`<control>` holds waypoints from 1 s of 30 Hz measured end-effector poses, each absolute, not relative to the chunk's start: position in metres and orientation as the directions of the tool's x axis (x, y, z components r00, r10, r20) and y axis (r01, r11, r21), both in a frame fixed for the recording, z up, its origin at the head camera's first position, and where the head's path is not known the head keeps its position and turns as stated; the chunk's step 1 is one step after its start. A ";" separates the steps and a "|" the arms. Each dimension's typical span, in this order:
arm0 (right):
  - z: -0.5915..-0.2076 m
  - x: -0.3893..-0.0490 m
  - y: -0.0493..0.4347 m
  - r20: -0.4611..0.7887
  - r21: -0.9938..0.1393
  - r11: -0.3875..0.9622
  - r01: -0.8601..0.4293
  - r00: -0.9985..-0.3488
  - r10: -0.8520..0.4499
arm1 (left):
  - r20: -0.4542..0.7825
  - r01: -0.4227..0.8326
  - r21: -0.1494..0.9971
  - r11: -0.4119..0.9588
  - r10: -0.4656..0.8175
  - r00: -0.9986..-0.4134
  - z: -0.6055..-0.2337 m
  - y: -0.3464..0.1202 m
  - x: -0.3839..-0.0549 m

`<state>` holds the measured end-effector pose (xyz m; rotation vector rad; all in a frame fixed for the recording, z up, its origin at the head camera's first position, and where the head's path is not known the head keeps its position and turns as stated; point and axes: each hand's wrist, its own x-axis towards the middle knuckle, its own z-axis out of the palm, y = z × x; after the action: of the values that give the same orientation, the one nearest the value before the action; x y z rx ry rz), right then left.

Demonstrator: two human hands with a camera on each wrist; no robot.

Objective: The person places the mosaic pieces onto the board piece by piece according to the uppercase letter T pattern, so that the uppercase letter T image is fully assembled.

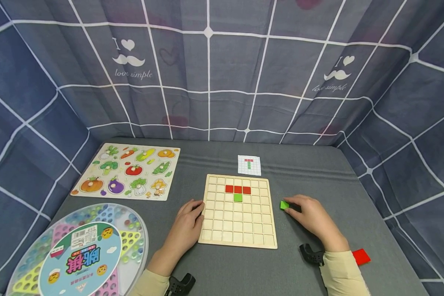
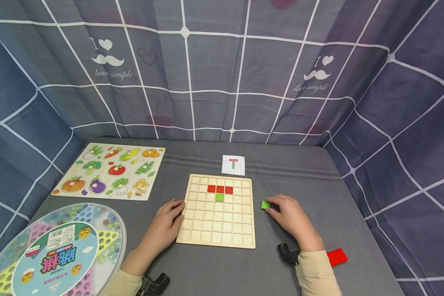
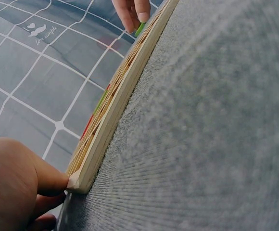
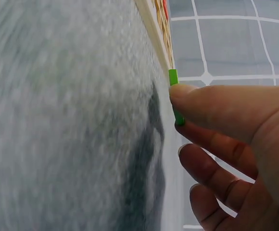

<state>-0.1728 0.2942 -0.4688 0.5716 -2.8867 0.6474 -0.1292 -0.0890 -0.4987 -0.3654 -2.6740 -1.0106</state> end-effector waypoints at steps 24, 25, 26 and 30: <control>-0.456 -0.191 0.217 0.229 -0.372 0.735 -0.567 -0.824 -0.519 | 0.314 0.314 0.608 0.729 0.143 -0.939 -0.498 -0.090 -0.128; -0.456 -0.191 0.213 0.229 -0.367 0.729 -0.577 -0.816 -0.530 | 0.314 0.314 0.607 0.730 0.143 -0.939 -0.498 -0.090 -0.128; -0.456 -0.190 0.209 0.230 -0.364 0.722 -0.588 -0.808 -0.542 | 0.313 0.314 0.607 0.730 0.143 -0.939 -0.498 -0.090 -0.128; -0.456 -0.190 0.195 0.236 -0.358 0.688 -0.632 -0.774 -0.588 | 0.311 0.311 0.610 0.729 0.141 -0.940 -0.497 -0.090 -0.129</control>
<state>-0.1900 0.1946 -0.4562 1.0116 -2.7911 0.6498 -0.1285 -0.0896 -0.4974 -0.3575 -2.6896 -1.0136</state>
